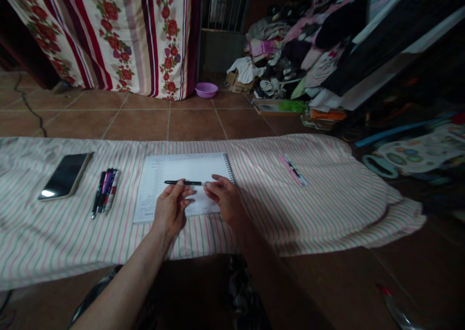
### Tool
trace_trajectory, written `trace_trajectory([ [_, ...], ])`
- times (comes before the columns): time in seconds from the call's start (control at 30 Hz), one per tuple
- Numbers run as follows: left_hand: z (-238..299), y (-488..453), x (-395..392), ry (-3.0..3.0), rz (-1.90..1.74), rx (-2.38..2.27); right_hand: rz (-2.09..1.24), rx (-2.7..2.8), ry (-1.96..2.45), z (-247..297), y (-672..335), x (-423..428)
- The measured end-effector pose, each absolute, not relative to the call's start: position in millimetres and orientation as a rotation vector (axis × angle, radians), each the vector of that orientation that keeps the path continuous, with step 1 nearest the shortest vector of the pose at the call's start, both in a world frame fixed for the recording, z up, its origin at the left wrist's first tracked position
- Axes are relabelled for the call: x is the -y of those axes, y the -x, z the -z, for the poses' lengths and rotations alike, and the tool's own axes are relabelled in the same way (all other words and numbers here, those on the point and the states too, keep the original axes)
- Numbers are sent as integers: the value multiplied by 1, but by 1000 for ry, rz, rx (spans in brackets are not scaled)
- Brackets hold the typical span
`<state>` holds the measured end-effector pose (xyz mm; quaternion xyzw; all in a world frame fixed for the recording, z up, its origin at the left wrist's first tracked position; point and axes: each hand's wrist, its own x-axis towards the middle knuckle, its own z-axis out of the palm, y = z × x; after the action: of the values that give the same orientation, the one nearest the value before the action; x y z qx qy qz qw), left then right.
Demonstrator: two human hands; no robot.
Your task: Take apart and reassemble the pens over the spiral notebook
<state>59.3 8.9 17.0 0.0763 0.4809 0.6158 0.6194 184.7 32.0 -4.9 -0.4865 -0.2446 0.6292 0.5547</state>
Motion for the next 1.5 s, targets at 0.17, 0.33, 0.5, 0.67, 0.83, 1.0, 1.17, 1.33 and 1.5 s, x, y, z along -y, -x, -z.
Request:
trace_trajectory([
  [0.17,-17,-58,-9,-181,-1422,-1117,-1467,567,1160,5,-185,-33],
  [0.33,-17,-58,-9,-179,-1421,-1127,-1447,552,1164,6,-186,-34],
  [0.5,-16,-57,-9,-192,-1438,-1121,-1454,546,1157,7,-186,-34],
  [0.67,-17,-57,-10,-189,-1440,-1126,-1451,543,1142,7,-186,-34],
  [0.83,-18,-56,-10,-165,-1438,-1140,-1453,545,1131,7,-186,-34],
  [1.0,-15,-54,-10,-168,-1444,-1143,-1465,542,1124,8,-186,-34],
  [1.17,-15,-54,-10,-171,-1449,-1135,-1458,530,1127,10,-186,-35],
  [1.33,-16,-53,-10,-159,-1453,-1149,-1476,532,1107,10,-185,-34],
  [1.5,-16,-51,-11,-126,-1455,-1152,-1509,512,1098,6,-185,-34],
])
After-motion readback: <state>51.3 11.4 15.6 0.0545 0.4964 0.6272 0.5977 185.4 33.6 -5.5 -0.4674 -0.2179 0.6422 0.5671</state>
